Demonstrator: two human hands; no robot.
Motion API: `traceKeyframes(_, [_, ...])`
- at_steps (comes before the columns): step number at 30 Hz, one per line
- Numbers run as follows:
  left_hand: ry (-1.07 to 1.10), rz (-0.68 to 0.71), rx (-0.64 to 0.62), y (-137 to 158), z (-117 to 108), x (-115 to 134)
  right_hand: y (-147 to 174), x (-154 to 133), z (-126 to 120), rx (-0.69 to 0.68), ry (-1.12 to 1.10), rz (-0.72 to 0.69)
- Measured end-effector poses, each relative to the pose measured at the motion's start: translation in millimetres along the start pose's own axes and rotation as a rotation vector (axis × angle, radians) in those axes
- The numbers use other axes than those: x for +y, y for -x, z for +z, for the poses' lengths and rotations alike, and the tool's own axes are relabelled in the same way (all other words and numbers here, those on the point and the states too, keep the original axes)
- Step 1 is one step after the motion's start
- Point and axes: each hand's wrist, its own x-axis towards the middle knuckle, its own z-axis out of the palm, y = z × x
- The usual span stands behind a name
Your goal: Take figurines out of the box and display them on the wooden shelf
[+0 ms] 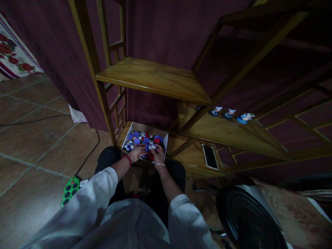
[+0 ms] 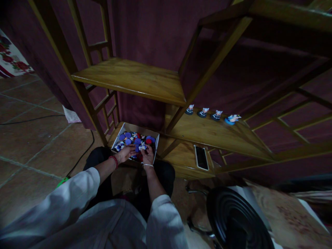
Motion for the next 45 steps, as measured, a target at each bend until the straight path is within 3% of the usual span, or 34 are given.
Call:
traceKeyframes(10, [0.027,0.024,-0.004,-4,-5,-4,2,-6,4,0.107,0.055,0.072])
traceKeyframes(19, [0.068,0.084,-0.111,-6,-12,-9,3,-7,1,0.032,0.045,0.088])
traceKeyframes(45, [0.016,0.063,-0.063,-4,-9,-5,3,-7,1,-0.002,0.113,-0.006])
